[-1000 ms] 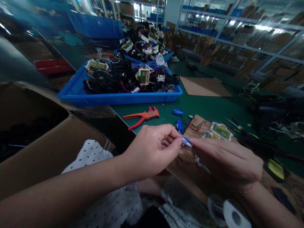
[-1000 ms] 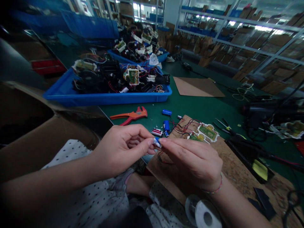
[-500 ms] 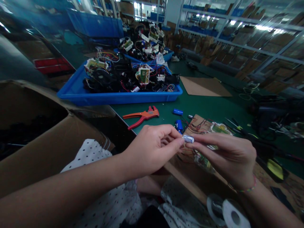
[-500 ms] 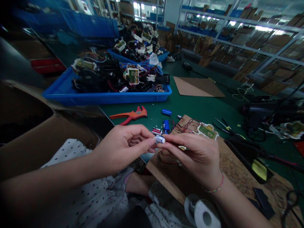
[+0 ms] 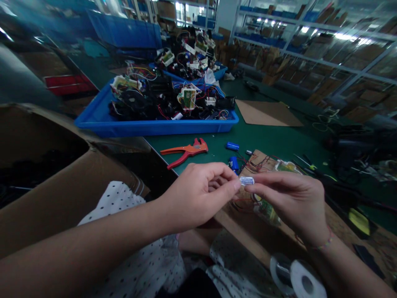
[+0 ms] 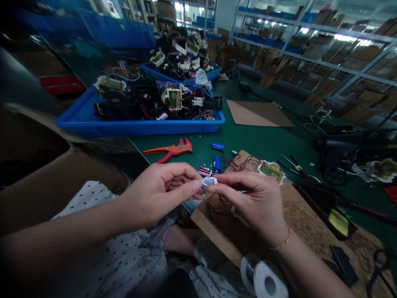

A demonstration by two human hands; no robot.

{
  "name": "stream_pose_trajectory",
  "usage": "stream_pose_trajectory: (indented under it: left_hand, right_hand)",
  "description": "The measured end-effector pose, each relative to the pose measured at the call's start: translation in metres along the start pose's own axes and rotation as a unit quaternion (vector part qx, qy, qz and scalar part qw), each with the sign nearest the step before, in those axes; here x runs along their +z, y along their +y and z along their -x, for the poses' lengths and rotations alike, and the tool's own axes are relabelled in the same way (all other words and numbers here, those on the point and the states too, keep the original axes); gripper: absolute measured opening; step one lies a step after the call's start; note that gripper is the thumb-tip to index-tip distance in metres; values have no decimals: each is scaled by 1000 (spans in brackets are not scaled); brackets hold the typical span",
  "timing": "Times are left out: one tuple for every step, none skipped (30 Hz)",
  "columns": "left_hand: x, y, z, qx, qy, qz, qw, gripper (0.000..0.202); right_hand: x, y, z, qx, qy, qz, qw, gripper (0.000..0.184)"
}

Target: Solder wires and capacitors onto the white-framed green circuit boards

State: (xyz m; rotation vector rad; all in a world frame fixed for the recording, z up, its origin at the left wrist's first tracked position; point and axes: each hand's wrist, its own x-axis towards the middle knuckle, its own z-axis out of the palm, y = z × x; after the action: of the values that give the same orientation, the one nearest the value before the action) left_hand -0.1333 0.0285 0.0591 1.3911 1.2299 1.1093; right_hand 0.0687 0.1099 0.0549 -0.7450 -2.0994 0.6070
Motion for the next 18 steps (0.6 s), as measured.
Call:
stream_pose_trajectory:
  left_hand:
    - [0,0,0,3,6,-15,1000,19]
    - [1,0,0,9,14,-31,999,18]
    - [1,0,1,17,23,-44,999,17]
    - [2,0,1,26,31,-54,998,16]
    - [3,0,1,33,36,-60,997,15]
    - [3,0,1,39,39,-65,996,14]
    - [3,-1,2,42,41,-70,996,14]
    - [4,-1,2,44,43,-76,995,13]
    - [4,-1,2,44,45,-82,995,13]
    - [4,-1,2,45,48,-89,994,13]
    - [4,-1,2,46,52,-96,993,13]
    - [3,-1,2,43,54,-98,993,12]
    - [3,-1,2,38,53,-96,993,12]
    - [3,-1,2,29,49,-86,995,11]
    - [2,-1,2,16,41,-69,997,11]
    - [2,-1,2,3,31,-46,998,12]
    - [1,-1,1,-9,20,-20,1000,13]
    - [1,-1,1,-18,11,7,1000,14]
  right_hand:
    - [0,0,0,0,-2,-3,1000,13]
    - [1,0,1,-1,-3,-5,1000,13]
    - [1,0,1,-2,-2,-7,1000,13]
    - [1,-1,2,-2,0,-8,1000,13]
    - [2,-1,3,0,1,-8,1000,13]
    - [2,-2,3,3,1,-9,1000,13]
    - [2,-3,3,6,0,-12,1000,13]
    - [2,-4,4,9,-2,-15,1000,12]
    - [2,-5,4,12,-6,-20,1000,11]
    - [3,-6,4,17,-10,-25,999,11]
    - [3,-6,4,22,-11,-31,999,10]
    - [3,-7,3,28,-12,-35,999,10]
    - [3,-7,3,36,-12,-37,999,9]
    - [4,-7,3,47,-12,-39,998,9]
    - [4,-7,2,60,-12,-41,997,9]
    - [5,-7,2,75,-13,-46,996,10]
    - [6,-6,1,92,-14,-53,994,10]
    - [6,-6,0,108,-17,-64,992,11]
